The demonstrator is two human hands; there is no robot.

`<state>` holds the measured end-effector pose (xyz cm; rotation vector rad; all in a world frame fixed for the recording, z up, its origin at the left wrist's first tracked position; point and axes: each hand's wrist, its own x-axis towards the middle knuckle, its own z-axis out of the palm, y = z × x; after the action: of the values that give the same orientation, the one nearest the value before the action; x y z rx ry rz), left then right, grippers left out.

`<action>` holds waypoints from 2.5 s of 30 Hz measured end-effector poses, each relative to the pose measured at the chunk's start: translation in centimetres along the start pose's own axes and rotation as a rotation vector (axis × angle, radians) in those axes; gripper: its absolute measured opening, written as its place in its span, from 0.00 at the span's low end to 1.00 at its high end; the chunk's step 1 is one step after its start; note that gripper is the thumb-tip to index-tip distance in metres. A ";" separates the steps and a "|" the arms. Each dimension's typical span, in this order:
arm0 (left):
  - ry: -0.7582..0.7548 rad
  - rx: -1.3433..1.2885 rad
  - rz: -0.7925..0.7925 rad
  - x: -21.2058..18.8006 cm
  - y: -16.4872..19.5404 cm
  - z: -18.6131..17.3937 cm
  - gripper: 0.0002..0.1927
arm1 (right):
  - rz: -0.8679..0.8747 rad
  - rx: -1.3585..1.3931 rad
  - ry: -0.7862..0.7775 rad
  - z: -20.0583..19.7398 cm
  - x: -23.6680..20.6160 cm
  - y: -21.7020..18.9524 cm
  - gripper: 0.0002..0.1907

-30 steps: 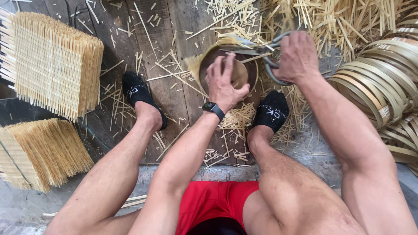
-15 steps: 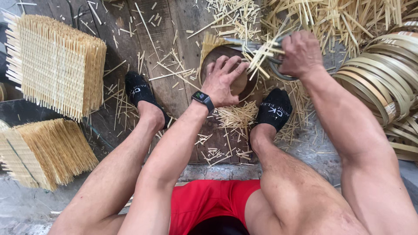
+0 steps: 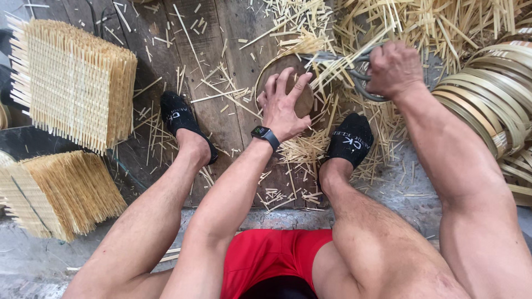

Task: The person sits on the floor and repeatedly trims the edges of woven bamboo mats using shears. They place a circular wooden template on each mat, cut around it, and then stack the finished pieces.

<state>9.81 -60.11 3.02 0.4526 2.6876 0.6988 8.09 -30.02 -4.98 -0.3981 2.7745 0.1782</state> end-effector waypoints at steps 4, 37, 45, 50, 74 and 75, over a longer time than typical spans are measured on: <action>-0.106 -0.014 -0.024 0.5 0.0 -0.7 0.49 | -0.030 -0.080 0.209 0.2 0.0 0.1 0.25; 0.117 -0.219 -0.215 -0.8 -0.8 0.3 0.56 | 0.892 1.265 -0.269 -1.1 -0.5 -0.2 0.13; 0.037 -0.137 -0.015 -0.7 -0.6 -0.4 0.53 | 0.084 0.180 -0.015 -1.4 -2.8 -2.1 0.30; -0.066 -0.112 0.023 0.0 -0.7 -1.5 0.53 | 0.005 0.082 0.112 -1.0 -1.6 -1.0 0.14; -0.100 -0.238 -0.318 8.5 -2.9 1.4 0.26 | 0.530 1.406 0.056 -8.5 -4.4 -8.6 0.14; -0.074 -0.224 -0.320 8.3 -2.9 1.6 0.26 | 0.570 1.423 0.023 -8.8 -4.5 -8.3 0.13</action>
<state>2.31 -58.72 -1.68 -0.0090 2.4913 0.8529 11.89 -38.32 4.21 0.7234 2.1995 -1.5259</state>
